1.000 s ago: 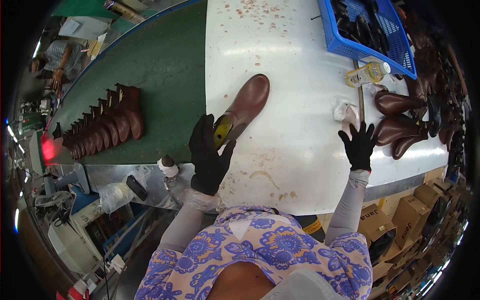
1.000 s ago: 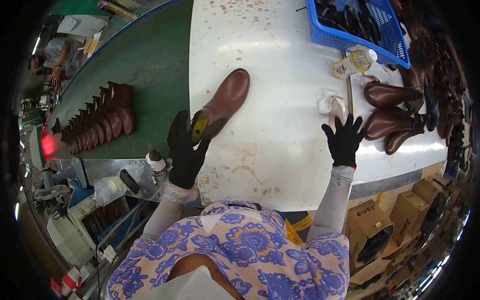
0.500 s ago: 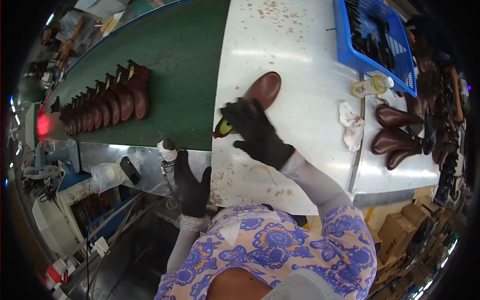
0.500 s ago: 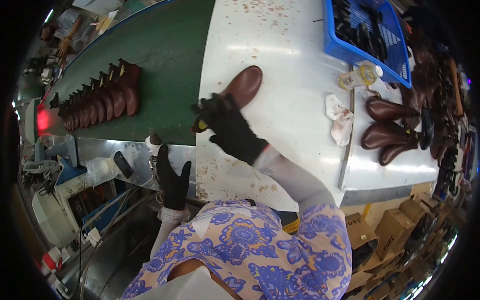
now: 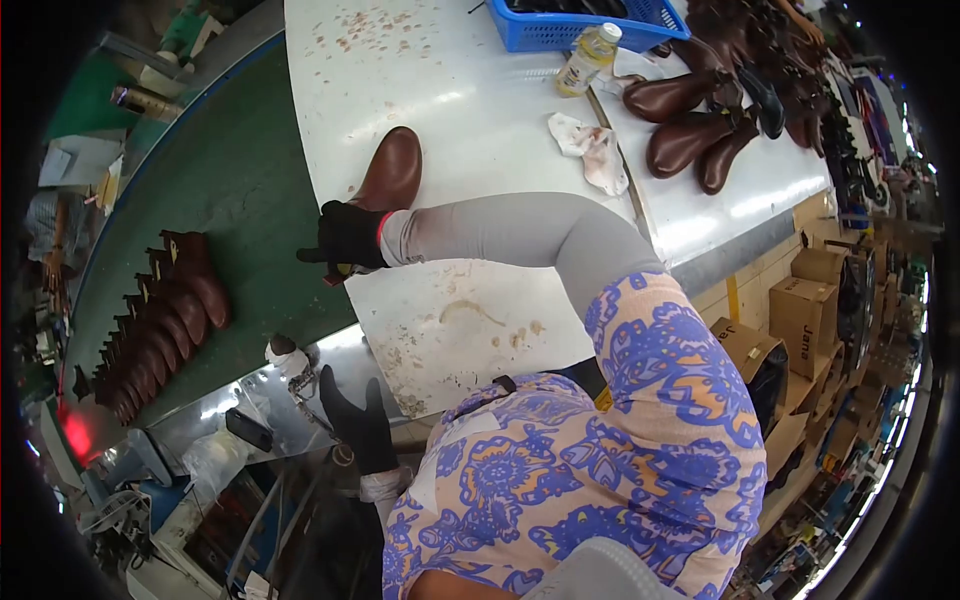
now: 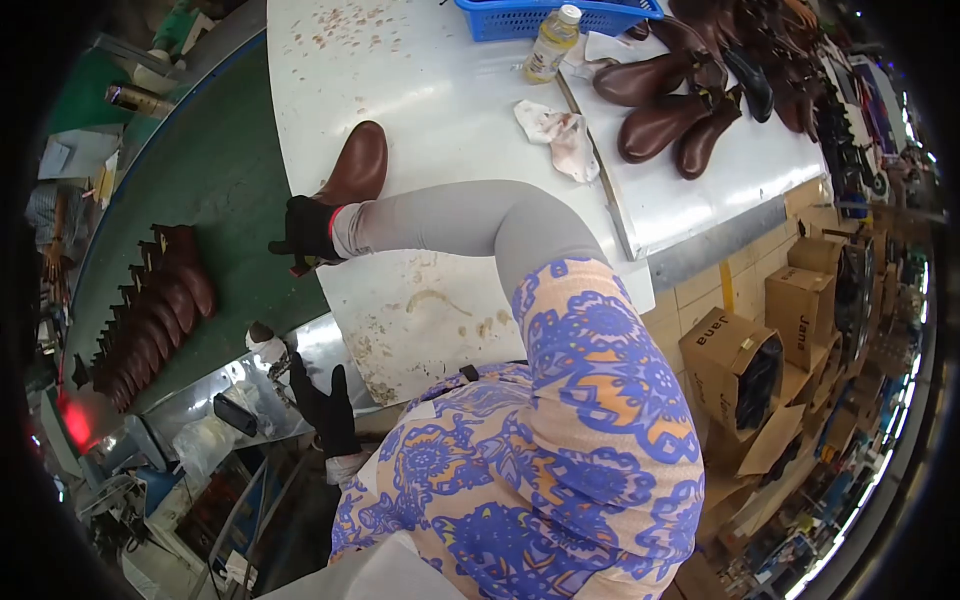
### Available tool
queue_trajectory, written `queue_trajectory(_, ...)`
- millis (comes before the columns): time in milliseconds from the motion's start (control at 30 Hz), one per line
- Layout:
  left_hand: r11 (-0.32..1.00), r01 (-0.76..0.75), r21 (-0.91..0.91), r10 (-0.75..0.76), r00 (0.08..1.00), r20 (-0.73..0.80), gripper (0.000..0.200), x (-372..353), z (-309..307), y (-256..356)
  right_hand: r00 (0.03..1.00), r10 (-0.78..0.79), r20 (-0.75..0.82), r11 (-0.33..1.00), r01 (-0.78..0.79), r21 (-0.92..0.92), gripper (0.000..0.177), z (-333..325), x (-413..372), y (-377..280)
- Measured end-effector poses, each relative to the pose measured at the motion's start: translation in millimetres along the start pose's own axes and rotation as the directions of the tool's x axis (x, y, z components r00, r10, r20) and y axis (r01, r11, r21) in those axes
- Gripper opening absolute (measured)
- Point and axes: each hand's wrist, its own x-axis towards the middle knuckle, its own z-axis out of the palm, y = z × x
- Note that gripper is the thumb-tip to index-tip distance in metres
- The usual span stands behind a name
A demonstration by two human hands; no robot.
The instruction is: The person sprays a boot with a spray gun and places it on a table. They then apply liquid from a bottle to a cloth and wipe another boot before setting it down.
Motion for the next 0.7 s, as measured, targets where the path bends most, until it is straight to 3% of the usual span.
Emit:
queue_trajectory(100, 0.997, -0.063, -0.043, 0.062, 0.998, -0.028, 0.067, -1.4, -3.2, -3.8, 0.961, -0.171, -0.217, 0.985, 0.157, -0.077, 0.041, 12.4, -4.8, 8.0)
queue_trajectory(133, 0.992, -0.107, -0.063, 0.105, 0.994, -0.042, 0.066, -0.6, -4.8, -5.6, 0.958, -0.177, -0.223, 0.983, 0.162, -0.087, 0.041, 24.6, -6.1, 17.8)
queue_trajectory(167, 0.993, -0.093, -0.073, 0.091, 0.995, -0.033, 0.065, -0.7, -9.1, -0.2, 0.983, 0.039, -0.181, 0.977, 0.000, 0.211, 0.036, 46.6, -7.6, 32.0)
queue_trajectory(200, 0.993, -0.095, -0.071, 0.092, 0.995, -0.040, 0.065, -0.8, -10.9, -1.4, 0.970, 0.234, -0.071, 0.858, -0.172, 0.485, 0.031, 57.5, -6.8, 34.3)
queue_trajectory(233, 0.992, -0.080, -0.093, 0.079, 0.997, -0.020, 0.064, -2.6, -12.1, -4.3, 0.971, 0.202, -0.126, 0.967, -0.177, 0.184, 0.024, 14.1, -15.5, 15.6)
queue_trajectory(267, 0.991, -0.065, -0.117, 0.066, 0.998, 0.003, 0.064, -4.6, -12.8, -6.1, 0.974, 0.158, -0.165, 0.974, -0.181, -0.136, 0.020, -47.6, -31.9, -7.0)
queue_trajectory(333, 0.986, -0.125, -0.110, 0.123, 0.992, -0.028, 0.062, -9.5, -11.6, -9.3, 0.957, 0.216, -0.193, 0.969, -0.234, -0.077, 0.024, -85.2, -57.6, -21.0)
queue_trajectory(467, 0.958, -0.114, -0.263, 0.122, 0.992, 0.015, 0.063, -9.8, 3.7, -14.3, 0.758, 0.640, -0.124, 0.752, -0.652, -0.103, 0.042, -148.4, -105.8, -65.8)
queue_trajectory(533, 0.854, 0.092, -0.512, 0.033, 0.972, 0.231, 0.065, -2.9, 15.9, -2.8, 0.685, 0.726, 0.057, 0.685, -0.712, -0.154, 0.064, -167.4, -121.3, -76.5)
queue_trajectory(600, 0.720, 0.208, -0.662, 0.111, 0.907, 0.405, 0.063, 1.9, 21.5, 27.8, 0.651, 0.759, 0.005, 0.648, -0.754, -0.102, 0.060, -163.2, -138.6, -88.1)
queue_trajectory(700, 0.216, 0.532, -0.819, 0.309, 0.758, 0.574, 0.057, 7.7, 43.9, 67.8, 0.644, 0.765, 0.018, 0.644, -0.763, -0.055, 0.060, -167.8, -135.1, -119.3)
